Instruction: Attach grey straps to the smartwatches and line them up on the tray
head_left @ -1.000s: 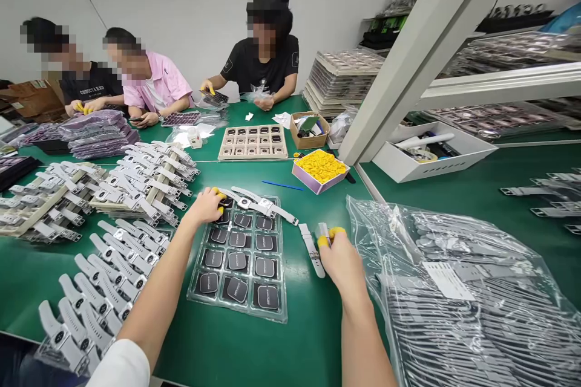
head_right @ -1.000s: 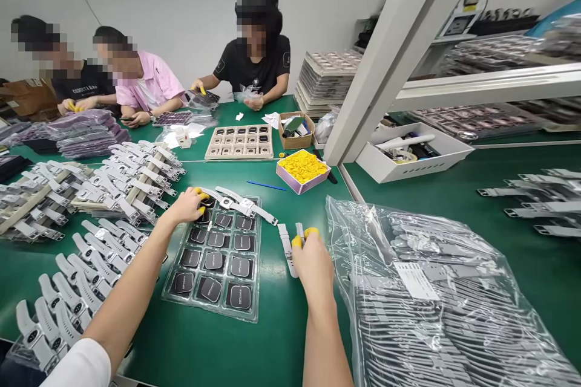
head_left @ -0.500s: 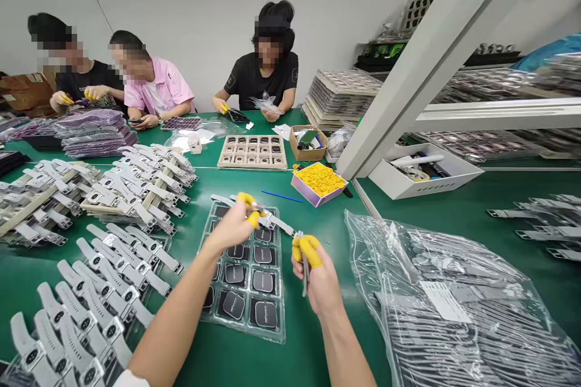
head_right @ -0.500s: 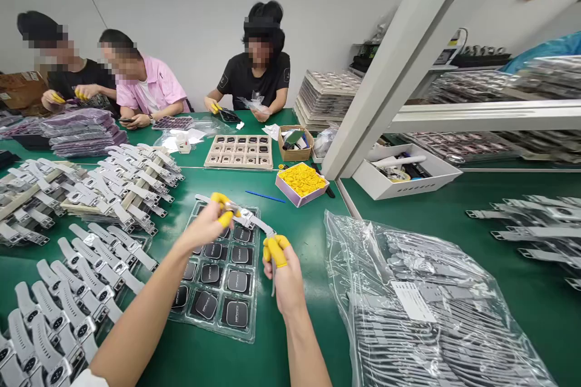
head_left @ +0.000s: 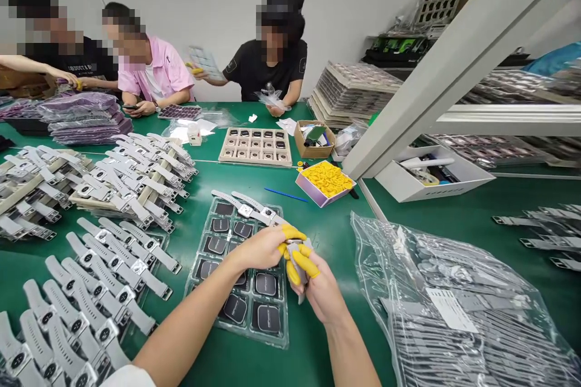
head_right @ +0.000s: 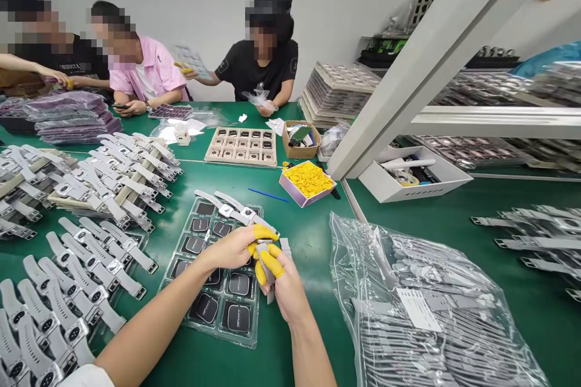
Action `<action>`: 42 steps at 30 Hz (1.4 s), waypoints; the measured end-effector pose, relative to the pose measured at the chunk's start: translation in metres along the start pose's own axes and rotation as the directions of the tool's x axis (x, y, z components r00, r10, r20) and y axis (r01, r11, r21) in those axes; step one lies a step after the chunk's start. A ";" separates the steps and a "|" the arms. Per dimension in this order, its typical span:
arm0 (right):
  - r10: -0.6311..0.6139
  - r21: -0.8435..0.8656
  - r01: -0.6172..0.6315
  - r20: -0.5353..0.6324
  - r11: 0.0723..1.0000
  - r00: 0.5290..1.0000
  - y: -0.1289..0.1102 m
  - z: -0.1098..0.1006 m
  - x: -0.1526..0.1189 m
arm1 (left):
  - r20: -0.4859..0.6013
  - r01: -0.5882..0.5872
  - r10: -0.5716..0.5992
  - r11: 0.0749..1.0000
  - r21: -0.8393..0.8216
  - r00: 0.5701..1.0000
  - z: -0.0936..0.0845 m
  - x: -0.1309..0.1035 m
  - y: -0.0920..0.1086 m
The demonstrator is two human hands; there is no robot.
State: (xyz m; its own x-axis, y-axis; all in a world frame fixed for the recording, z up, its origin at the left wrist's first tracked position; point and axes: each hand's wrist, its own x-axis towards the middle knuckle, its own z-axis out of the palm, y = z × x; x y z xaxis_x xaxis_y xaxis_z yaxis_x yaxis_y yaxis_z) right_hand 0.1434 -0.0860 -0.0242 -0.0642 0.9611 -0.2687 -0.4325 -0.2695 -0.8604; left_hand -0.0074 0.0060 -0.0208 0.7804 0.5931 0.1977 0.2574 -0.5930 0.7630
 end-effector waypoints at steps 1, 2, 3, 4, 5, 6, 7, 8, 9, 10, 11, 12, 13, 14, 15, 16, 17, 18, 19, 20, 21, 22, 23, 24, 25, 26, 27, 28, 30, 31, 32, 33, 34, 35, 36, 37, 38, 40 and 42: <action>-0.003 0.005 0.003 0.007 1.000 1.000 0.000 0.000 0.000 | -0.001 -0.003 0.003 1.000 -0.007 1.000 0.000 0.001 0.000; -0.011 0.016 0.010 0.007 1.000 1.000 -0.001 0.000 0.001 | -0.003 -0.005 0.005 1.000 -0.016 1.000 0.001 0.001 0.000; -0.021 0.034 0.021 -0.003 0.999 1.000 -0.001 0.000 0.002 | -0.008 -0.007 0.007 1.000 -0.025 1.000 0.000 0.002 0.001; -0.032 0.053 0.033 -0.018 0.998 0.999 -0.002 0.000 0.003 | -0.013 -0.007 0.007 0.999 -0.033 1.000 0.000 0.003 0.001; -0.042 0.072 0.045 -0.036 0.996 0.998 -0.004 0.001 0.004 | -0.020 -0.006 0.005 0.999 -0.041 1.000 -0.001 0.003 0.000; -0.051 0.091 0.055 -0.052 0.994 0.997 -0.005 0.002 0.005 | -0.028 -0.005 0.004 0.999 -0.050 1.000 -0.001 0.004 0.000; -0.056 0.109 0.063 -0.064 0.992 0.996 -0.005 0.003 0.007 | -0.036 -0.006 0.004 0.998 -0.060 0.999 -0.001 0.004 -0.001; -0.060 0.127 0.069 -0.073 0.989 0.996 -0.006 0.003 0.008 | -0.044 -0.006 0.003 0.997 -0.072 0.999 -0.001 0.005 -0.002; -0.062 0.146 0.073 -0.077 0.987 0.995 -0.006 0.004 0.009 | -0.051 -0.003 -0.001 0.996 -0.085 0.999 0.000 0.005 -0.003; -0.063 0.167 0.076 -0.080 0.983 0.995 -0.006 0.004 0.010 | -0.057 0.000 -0.006 0.995 -0.096 0.998 0.001 0.005 -0.004; -0.064 0.190 0.078 -0.081 0.979 0.995 -0.006 0.004 0.010 | -0.063 0.003 -0.010 0.995 -0.103 0.998 0.002 0.006 -0.004; -0.065 0.215 0.080 -0.077 0.973 0.995 -0.005 0.004 0.010 | -0.069 0.002 -0.009 0.995 -0.103 0.998 0.003 0.006 -0.004; -0.065 0.241 0.080 -0.068 0.967 0.996 -0.005 0.004 0.010 | -0.077 -0.003 -0.004 0.995 -0.096 0.997 0.004 0.006 -0.003; -0.065 0.267 0.077 -0.054 0.961 0.996 -0.005 0.004 0.010 | -0.085 -0.012 0.005 0.996 -0.083 0.996 0.004 0.006 -0.002; -0.064 0.289 0.073 -0.040 0.954 0.997 -0.005 0.004 0.010 | -0.089 -0.020 0.014 0.997 -0.069 0.996 0.004 0.006 0.000; -0.064 0.307 0.070 -0.030 0.949 0.998 -0.006 0.003 0.010 | -0.086 -0.024 0.019 0.998 -0.057 0.996 0.003 0.005 0.002; -0.062 0.318 0.067 -0.026 0.946 0.998 -0.006 0.002 0.010 | -0.074 -0.023 0.020 0.999 -0.049 0.997 0.001 0.005 0.005; -0.059 0.322 0.064 -0.026 0.945 0.998 -0.007 0.002 0.010 | -0.059 -0.020 0.017 0.999 -0.048 0.998 -0.001 0.005 0.007; -0.053 0.322 0.060 -0.031 0.945 0.998 -0.008 0.000 0.010 | -0.043 -0.017 0.015 0.999 -0.046 0.999 -0.002 0.005 0.010; -0.043 0.320 0.053 -0.038 0.946 0.998 -0.008 -0.001 0.011 | -0.029 -0.018 0.017 0.999 -0.034 0.999 -0.004 0.005 0.012; -0.028 0.315 0.041 -0.047 0.948 0.999 -0.008 -0.002 0.011 | -0.018 -0.019 0.019 1.000 -0.004 1.000 -0.005 0.005 0.014; -0.007 0.306 0.024 -0.056 0.952 0.998 -0.008 -0.003 0.011 | -0.009 -0.018 0.018 0.999 0.048 1.000 -0.005 0.006 0.016; 0.017 0.294 0.004 -0.067 0.956 0.998 -0.008 -0.005 0.012 | 0.000 -0.010 0.010 0.993 0.119 1.000 -0.005 0.006 0.018; 0.042 0.279 -0.018 -0.080 0.960 0.996 -0.008 -0.006 0.012 | 0.014 0.004 -0.007 0.980 0.197 1.000 -0.005 0.006 0.020; 0.065 0.261 -0.038 -0.094 0.965 0.993 -0.008 -0.006 0.013 | 0.030 0.021 -0.030 0.963 0.270 0.999 -0.004 0.007 0.021; 0.084 0.243 -0.055 -0.109 0.968 0.991 -0.007 -0.007 0.013 | 0.045 0.037 -0.055 0.944 0.327 0.997 -0.004 0.008 0.021; 0.097 0.228 -0.067 -0.123 0.971 0.988 -0.007 -0.007 0.013 | 0.057 0.051 -0.076 0.931 0.361 0.995 -0.003 0.008 0.022; 0.102 0.215 -0.071 -0.135 0.974 0.986 -0.007 -0.006 0.013 | 0.068 0.058 -0.089 0.927 0.371 0.994 -0.002 0.008 0.022; 0.097 0.195 -0.067 -0.144 0.979 0.985 -0.008 -0.005 0.013 | 0.081 0.057 -0.088 0.942 0.331 0.993 -0.002 0.008 0.020; 0.088 0.187 -0.061 -0.142 0.980 0.986 -0.008 -0.004 0.013 | 0.082 0.051 -0.079 0.954 0.296 0.993 -0.003 0.008 0.019; 0.078 0.183 -0.052 -0.140 0.982 0.987 -0.009 -0.004 0.012 | 0.079 0.044 -0.067 0.965 0.260 0.995 -0.004 0.008 0.018; 0.070 0.181 -0.044 -0.138 0.982 0.988 -0.009 -0.003 0.012 | 0.074 0.035 -0.053 0.973 0.227 0.996 -0.005 0.007 0.017; 0.065 0.185 -0.039 -0.136 0.982 0.989 -0.010 -0.003 0.011 | 0.066 0.025 -0.039 0.980 0.199 0.997 -0.007 0.006 0.016; 0.064 0.194 -0.038 -0.131 0.980 0.989 -0.010 -0.002 0.011 | 0.059 0.014 -0.025 0.985 0.175 0.998 -0.009 0.005 0.015; 0.064 0.205 -0.038 -0.121 0.978 0.991 -0.011 -0.002 0.010 | 0.054 0.005 -0.013 0.989 0.149 0.998 -0.011 0.004 0.015; 0.060 0.216 -0.035 -0.110 0.976 0.992 -0.011 -0.001 0.010 | 0.051 -0.001 -0.005 0.993 0.120 0.999 -0.013 0.003 0.015; 0.049 0.222 -0.025 -0.100 0.975 0.994 -0.012 -0.001 0.009 | 0.049 0.001 -0.005 0.997 0.082 0.999 -0.015 0.002 0.015; 0.005 0.208 0.014 -0.088 0.978 0.996 -0.012 0.001 0.007 | 0.022 0.026 -0.025 0.999 -0.023 0.999 -0.018 0.003 0.016; -0.036 0.171 0.049 -0.079 0.984 0.996 -0.013 0.003 0.005 | -0.068 0.032 -0.042 0.989 -0.144 0.997 -0.018 0.004 0.017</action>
State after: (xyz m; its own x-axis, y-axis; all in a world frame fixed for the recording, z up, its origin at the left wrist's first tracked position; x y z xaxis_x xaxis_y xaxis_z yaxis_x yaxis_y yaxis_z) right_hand 0.1454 -0.0772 -0.0133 0.0227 0.9624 -0.2708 -0.5825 -0.2074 -0.7859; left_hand -0.0099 0.0085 0.0039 0.7284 0.6532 0.2066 0.1973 -0.4888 0.8498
